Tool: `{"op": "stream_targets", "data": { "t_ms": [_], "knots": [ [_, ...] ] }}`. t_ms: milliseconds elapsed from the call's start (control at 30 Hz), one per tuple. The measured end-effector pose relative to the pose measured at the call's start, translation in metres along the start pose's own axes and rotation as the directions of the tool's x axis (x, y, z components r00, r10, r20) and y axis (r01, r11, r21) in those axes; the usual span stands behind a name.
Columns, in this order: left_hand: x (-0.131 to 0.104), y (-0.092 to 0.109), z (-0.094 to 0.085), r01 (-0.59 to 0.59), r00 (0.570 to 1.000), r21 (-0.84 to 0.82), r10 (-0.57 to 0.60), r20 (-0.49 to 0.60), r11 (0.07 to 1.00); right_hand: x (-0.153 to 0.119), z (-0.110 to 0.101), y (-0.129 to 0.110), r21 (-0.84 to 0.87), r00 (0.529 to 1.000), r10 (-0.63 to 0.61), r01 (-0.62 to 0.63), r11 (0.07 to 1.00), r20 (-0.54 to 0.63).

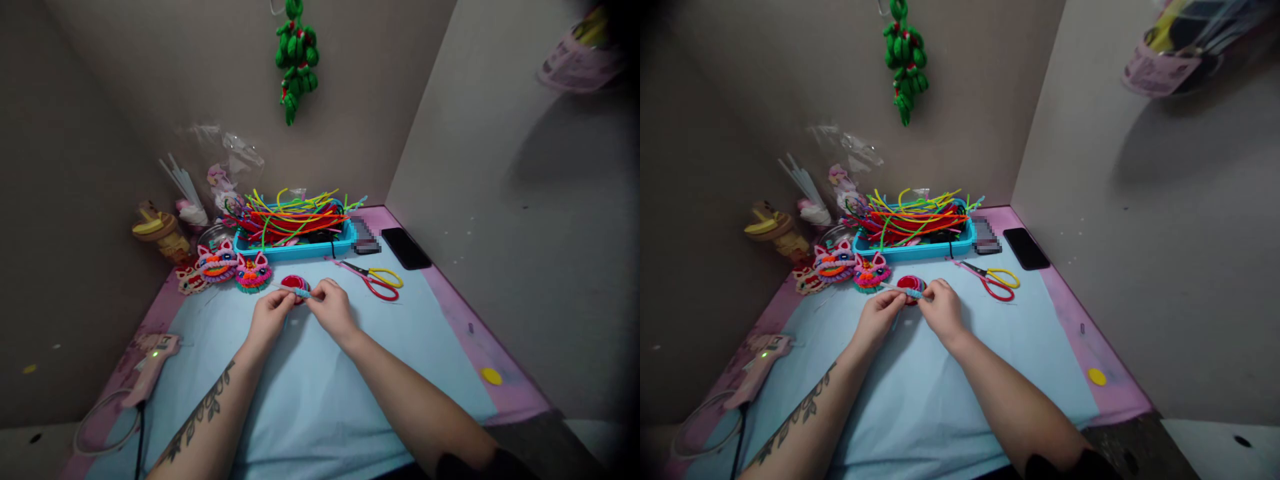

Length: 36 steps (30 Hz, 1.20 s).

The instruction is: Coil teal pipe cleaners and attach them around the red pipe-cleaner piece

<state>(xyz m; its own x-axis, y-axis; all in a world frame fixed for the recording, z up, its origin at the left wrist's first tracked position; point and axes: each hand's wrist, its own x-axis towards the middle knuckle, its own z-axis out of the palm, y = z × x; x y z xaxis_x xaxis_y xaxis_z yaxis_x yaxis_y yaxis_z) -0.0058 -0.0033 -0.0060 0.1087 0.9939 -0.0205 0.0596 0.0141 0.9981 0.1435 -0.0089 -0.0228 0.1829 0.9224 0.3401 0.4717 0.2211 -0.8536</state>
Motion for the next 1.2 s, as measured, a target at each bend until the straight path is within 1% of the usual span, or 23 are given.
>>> {"op": "stream_targets", "data": {
  "t_ms": [200, 300, 400, 467, 633, 733, 767, 867, 900, 933, 1067, 1133, 1200],
  "knots": [
    [0.0, -0.002, 0.002, 0.012, 1.0, 0.008, -0.012, -0.015, 1.0, -0.002, 0.002, 0.0, -0.076, 0.999, -0.041, 0.042, 0.996, 0.008],
    [0.0, -0.001, 0.002, 0.008, 1.0, 0.046, -0.007, -0.021, 0.999, -0.004, 0.002, -0.002, -0.153, 0.995, -0.091, 0.095, 0.984, 0.032],
    [0.0, 0.0, 0.002, -0.002, 0.998, 0.08, 0.007, -0.067, 0.997, -0.006, 0.001, -0.004, -0.198, 0.986, -0.147, 0.16, 0.967, 0.078],
    [0.0, 0.001, 0.001, -0.023, 0.996, 0.088, 0.031, -0.087, 0.996, -0.007, 0.001, -0.007, -0.164, 0.98, -0.161, 0.179, 0.97, 0.119],
    [0.001, 0.002, -0.001, -0.069, 0.996, 0.04, 0.072, -0.06, 0.997, -0.006, -0.002, -0.011, 0.016, 0.973, -0.126, 0.126, 0.992, 0.195],
    [0.002, 0.001, -0.004, -0.081, 0.995, 0.001, 0.081, -0.05, 0.997, -0.006, -0.005, -0.013, 0.035, 0.97, -0.145, 0.141, 0.989, 0.197],
    [0.003, 0.001, -0.005, -0.092, 0.994, 0.001, 0.092, -0.066, 0.996, -0.006, -0.006, -0.013, 0.026, 0.971, -0.159, 0.157, 0.987, 0.181],
    [0.004, 0.002, -0.008, -0.127, 0.974, 0.023, 0.129, -0.186, 0.992, -0.006, -0.008, -0.012, -0.022, 0.97, -0.211, 0.215, 0.976, 0.12],
    [0.004, 0.003, -0.009, -0.125, 0.97, 0.01, 0.124, -0.209, 0.992, -0.006, -0.007, -0.011, -0.041, 0.969, -0.224, 0.229, 0.973, 0.101],
    [0.004, 0.004, -0.009, -0.111, 0.972, -0.021, 0.105, -0.21, 0.994, -0.007, -0.007, -0.01, -0.057, 0.968, -0.234, 0.239, 0.969, 0.089],
    [0.0, 0.006, -0.005, 0.009, 0.995, -0.188, -0.027, -0.095, 0.982, -0.009, -0.005, -0.008, -0.071, 0.965, -0.243, 0.25, 0.966, 0.103],
    [-0.001, 0.006, -0.001, 0.064, 0.994, -0.278, -0.084, -0.063, 0.959, -0.009, -0.004, -0.01, -0.059, 0.968, -0.229, 0.236, 0.97, 0.107],
    [-0.002, 0.006, 0.002, 0.118, 0.99, -0.383, -0.14, -0.03, 0.916, -0.009, -0.004, -0.012, -0.045, 0.973, -0.206, 0.211, 0.976, 0.099]
  ]
}}
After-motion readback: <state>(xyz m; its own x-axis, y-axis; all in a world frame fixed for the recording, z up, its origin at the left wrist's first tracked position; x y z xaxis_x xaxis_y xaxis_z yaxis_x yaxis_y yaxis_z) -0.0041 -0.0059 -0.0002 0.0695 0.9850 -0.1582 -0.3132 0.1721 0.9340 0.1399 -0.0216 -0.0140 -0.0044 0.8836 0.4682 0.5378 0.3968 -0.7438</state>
